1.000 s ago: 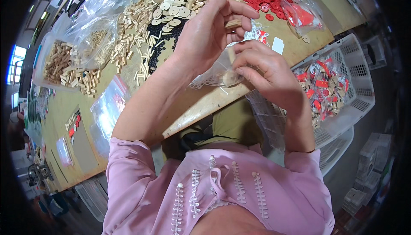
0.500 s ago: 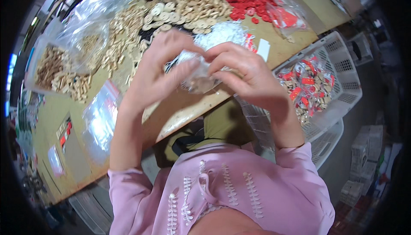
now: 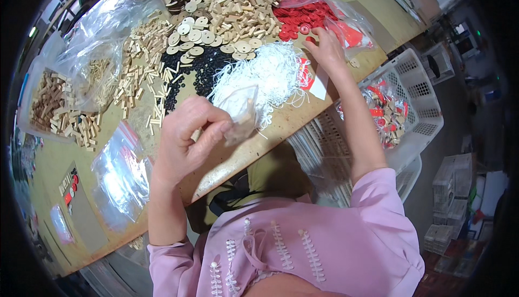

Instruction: The person assembles small craft kits by placing wooden pieces, black beads, and white string into clear plastic bags, then sealing them. The person repeats this process multiple times, organizing the finished kits into a nearby basket.

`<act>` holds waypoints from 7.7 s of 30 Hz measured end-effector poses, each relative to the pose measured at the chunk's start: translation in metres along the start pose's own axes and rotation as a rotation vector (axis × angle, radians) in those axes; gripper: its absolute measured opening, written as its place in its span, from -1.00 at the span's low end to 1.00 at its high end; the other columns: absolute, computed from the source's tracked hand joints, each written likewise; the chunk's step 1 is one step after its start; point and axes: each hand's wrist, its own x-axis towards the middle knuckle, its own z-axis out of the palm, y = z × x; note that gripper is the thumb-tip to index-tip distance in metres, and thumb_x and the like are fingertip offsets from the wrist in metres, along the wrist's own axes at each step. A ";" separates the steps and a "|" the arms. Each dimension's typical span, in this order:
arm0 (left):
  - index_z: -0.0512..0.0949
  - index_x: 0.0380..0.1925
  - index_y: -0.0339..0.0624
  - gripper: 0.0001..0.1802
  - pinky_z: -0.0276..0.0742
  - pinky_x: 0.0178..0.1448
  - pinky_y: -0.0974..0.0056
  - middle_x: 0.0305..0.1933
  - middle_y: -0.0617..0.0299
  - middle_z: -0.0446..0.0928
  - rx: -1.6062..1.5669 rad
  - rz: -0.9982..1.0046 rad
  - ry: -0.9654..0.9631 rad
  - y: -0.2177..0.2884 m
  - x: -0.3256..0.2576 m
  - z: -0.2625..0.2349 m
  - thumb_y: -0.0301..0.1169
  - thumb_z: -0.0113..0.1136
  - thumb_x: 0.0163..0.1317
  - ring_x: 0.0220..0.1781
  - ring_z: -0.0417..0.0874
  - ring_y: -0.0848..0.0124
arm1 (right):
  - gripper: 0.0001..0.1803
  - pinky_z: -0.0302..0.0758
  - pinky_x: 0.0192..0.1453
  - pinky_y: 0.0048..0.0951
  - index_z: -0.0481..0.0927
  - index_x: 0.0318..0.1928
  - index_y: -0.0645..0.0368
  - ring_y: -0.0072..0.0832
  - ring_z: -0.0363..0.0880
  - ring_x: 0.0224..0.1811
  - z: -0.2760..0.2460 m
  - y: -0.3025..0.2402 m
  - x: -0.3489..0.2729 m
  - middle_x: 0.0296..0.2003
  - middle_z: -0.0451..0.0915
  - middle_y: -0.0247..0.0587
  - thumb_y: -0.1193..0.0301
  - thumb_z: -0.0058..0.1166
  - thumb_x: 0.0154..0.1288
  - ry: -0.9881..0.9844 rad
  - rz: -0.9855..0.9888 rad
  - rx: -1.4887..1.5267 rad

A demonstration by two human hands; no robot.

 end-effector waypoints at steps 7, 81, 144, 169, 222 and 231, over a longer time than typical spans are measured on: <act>0.67 -0.38 -0.18 -0.95 0.46 -0.25 0.20 -0.44 0.21 0.60 0.013 -0.022 -0.017 0.008 -0.001 -0.009 -0.48 0.38 0.19 -0.39 0.59 0.23 | -0.60 0.58 0.09 -0.13 0.71 -0.02 0.22 -0.05 0.69 -0.01 0.028 0.027 0.032 -0.14 0.69 0.11 0.20 0.36 0.26 -0.029 -0.049 0.095; 0.69 -0.33 -0.22 -0.94 0.51 -0.28 0.33 -0.40 0.22 0.62 0.161 -0.056 0.065 0.013 -0.007 -0.003 -0.50 0.41 0.24 -0.40 0.63 0.42 | -0.88 0.60 -0.08 -0.40 0.75 -0.11 0.22 -0.42 0.76 -0.21 -0.093 0.012 -0.127 -0.29 0.77 -0.16 0.49 0.27 0.39 0.057 -0.142 0.320; 0.67 -0.24 -0.22 -0.87 0.59 -0.12 0.22 -0.27 0.13 0.64 -0.042 -0.243 0.138 0.021 -0.114 0.018 -0.54 0.39 0.21 -0.20 0.69 0.23 | -0.82 0.56 0.13 -0.20 0.67 -0.24 0.21 -0.06 0.62 0.07 -0.080 -0.169 -0.189 0.04 0.64 -0.03 0.64 0.33 0.14 -0.745 -0.706 0.770; 0.58 -0.13 -0.26 -0.84 0.63 -0.17 0.46 -0.35 0.30 0.67 -0.326 -0.646 0.438 -0.031 -0.087 -0.027 -0.37 0.23 0.51 -0.31 0.70 0.59 | -0.84 0.39 0.06 -0.26 0.65 -0.27 0.00 -0.30 0.61 -0.13 -0.105 -0.159 -0.191 -0.33 0.64 -0.36 0.52 0.24 0.12 -0.238 -0.923 0.349; 0.65 -0.19 -0.32 -0.91 0.62 -0.05 0.41 -0.23 0.25 0.70 -0.418 -0.562 0.488 0.018 -0.108 0.012 -0.49 0.29 0.44 -0.16 0.69 0.57 | -0.87 0.61 -0.01 -0.48 0.67 -0.13 0.28 -0.48 0.69 -0.18 -0.057 -0.194 -0.174 -0.24 0.69 -0.15 0.60 0.25 0.32 -0.548 -0.411 1.050; 0.60 -0.22 -0.29 -0.90 0.57 -0.02 0.44 -0.26 0.30 0.67 -0.578 -0.598 0.579 0.013 -0.112 0.018 -0.47 0.23 0.50 -0.16 0.64 0.60 | -0.85 0.61 0.03 -0.59 0.65 -0.04 0.38 -0.60 0.72 -0.10 -0.038 -0.182 -0.178 -0.19 0.74 -0.23 0.55 0.14 0.48 -0.826 -0.064 1.434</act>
